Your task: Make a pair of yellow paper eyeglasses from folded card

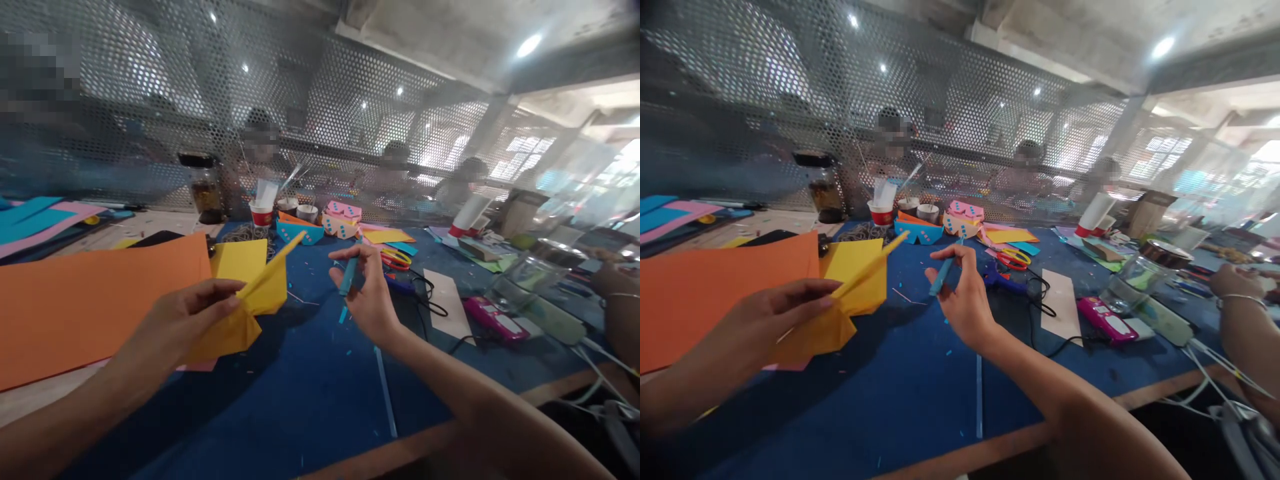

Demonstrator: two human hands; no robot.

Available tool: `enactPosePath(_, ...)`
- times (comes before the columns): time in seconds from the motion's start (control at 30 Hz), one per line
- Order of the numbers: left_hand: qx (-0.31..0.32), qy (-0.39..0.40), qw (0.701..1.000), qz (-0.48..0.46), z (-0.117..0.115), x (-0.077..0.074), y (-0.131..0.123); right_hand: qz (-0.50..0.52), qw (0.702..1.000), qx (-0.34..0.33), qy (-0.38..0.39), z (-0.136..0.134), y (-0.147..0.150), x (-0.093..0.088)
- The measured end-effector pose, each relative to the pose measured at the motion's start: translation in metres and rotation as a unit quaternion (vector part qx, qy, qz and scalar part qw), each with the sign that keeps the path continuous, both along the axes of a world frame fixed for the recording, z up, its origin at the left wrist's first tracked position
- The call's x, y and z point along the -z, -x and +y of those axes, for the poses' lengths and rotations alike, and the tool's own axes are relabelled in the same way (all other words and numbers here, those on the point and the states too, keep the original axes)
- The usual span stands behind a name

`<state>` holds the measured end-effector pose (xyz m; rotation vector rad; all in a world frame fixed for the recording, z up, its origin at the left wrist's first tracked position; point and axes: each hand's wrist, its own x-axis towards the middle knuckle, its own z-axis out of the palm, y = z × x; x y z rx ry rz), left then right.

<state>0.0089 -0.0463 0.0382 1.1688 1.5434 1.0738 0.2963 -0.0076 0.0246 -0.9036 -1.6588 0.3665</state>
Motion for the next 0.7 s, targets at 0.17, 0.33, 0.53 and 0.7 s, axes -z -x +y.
enactPosePath(0.17,-0.059,-0.035,0.967,-0.247,0.000,-0.010,0.003,0.037,0.992,-0.078,0.096,-0.003,0.007,0.003)
enactPosePath(0.33,-0.070,-0.036,0.949,-0.307,0.004,-0.022,0.006,0.036,0.972,-0.156,0.170,-0.017,0.017,0.002)
enactPosePath(0.53,-0.077,-0.042,0.940,-0.330,0.010,-0.032,0.009,0.024,0.947,-0.212,0.242,-0.028,0.023,0.000)
enactPosePath(0.7,0.021,-0.039,0.940,-0.338,0.018,-0.013,0.015,0.003,0.949,-0.207,0.237,-0.031,0.021,-0.003)
